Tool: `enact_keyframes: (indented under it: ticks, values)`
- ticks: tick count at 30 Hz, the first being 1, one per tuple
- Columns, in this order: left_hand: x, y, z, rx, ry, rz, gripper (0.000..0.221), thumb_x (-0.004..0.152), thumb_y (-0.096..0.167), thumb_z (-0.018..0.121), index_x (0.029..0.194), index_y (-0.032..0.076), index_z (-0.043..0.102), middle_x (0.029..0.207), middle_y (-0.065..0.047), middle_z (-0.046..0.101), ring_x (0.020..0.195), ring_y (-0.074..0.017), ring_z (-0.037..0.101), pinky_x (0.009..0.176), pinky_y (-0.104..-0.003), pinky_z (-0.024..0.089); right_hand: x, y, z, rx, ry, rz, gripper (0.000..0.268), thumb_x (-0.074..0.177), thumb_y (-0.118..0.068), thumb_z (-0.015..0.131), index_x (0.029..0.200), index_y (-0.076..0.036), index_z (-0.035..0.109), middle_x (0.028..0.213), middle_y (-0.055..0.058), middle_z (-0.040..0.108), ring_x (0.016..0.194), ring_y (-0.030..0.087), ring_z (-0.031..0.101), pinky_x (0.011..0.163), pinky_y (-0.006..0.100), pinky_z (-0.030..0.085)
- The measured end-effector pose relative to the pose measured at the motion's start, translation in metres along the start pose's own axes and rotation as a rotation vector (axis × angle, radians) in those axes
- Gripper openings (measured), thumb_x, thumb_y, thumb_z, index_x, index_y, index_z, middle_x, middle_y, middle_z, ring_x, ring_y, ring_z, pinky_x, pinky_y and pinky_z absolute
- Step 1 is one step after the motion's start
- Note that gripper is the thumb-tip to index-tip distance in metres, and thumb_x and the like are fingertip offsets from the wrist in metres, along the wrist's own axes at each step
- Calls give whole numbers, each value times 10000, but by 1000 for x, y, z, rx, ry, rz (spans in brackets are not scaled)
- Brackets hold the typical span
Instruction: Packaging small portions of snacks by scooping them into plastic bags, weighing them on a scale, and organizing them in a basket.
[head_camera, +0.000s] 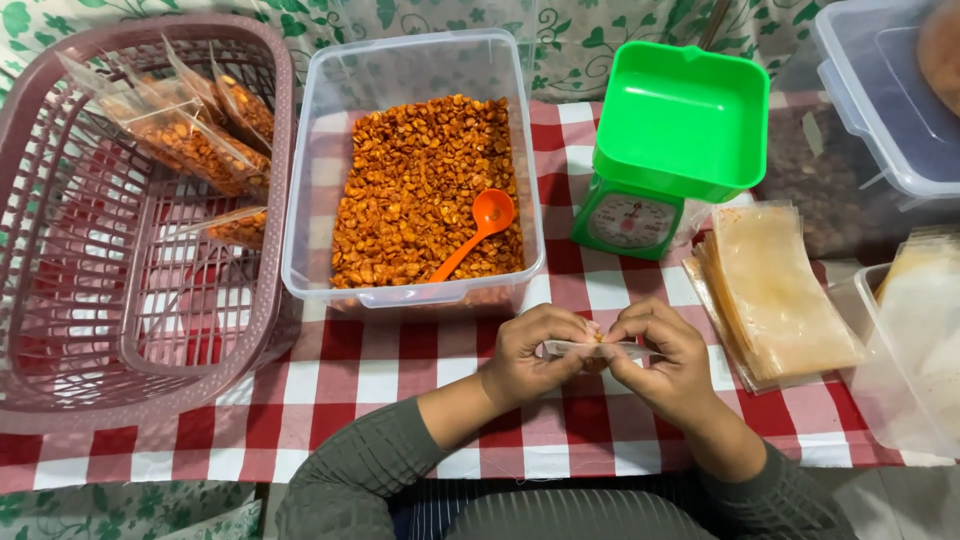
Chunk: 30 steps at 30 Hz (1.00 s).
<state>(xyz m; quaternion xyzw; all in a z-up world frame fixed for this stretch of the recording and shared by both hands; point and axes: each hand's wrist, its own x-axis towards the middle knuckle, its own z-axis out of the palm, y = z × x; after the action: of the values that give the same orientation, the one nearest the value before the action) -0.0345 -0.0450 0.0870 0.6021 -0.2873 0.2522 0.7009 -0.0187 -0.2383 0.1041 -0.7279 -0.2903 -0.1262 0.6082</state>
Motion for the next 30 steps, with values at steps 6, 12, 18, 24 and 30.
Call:
enact_keyframes:
  ticks: [6,12,18,24,30]
  values:
    - [-4,-2,1,-13,11,-20,160,892,152,816,896,2,759,919,-153,741,910,-333,770,765,-397,611,0,-2,1,-19,4,21,101,746,-18,834,834,-40,789,771,87,629,664,139,589,618,282,503]
    - [-5,0,1,-27,18,-49,138,906,132,799,907,2,754,926,-148,739,912,-326,767,764,-385,602,-3,-4,3,-23,7,49,107,742,2,831,834,-33,789,786,88,623,680,139,595,624,274,515]
    - [-6,-3,2,-47,41,-139,123,925,127,789,940,8,765,954,-136,758,914,-269,765,758,-350,587,-4,4,1,77,11,116,145,729,38,851,851,15,777,783,104,640,702,123,611,660,259,543]
    - [-5,-2,4,-51,63,-133,123,927,133,792,926,14,764,933,-133,759,879,-253,760,751,-336,578,-4,9,2,110,8,128,145,719,44,863,834,38,775,785,116,634,707,134,612,676,270,559]
    - [-2,4,3,-14,54,-116,105,920,125,798,923,24,769,928,-131,762,861,-254,762,738,-329,577,-3,1,3,96,9,121,129,739,44,843,849,39,777,795,113,625,733,132,611,683,275,558]
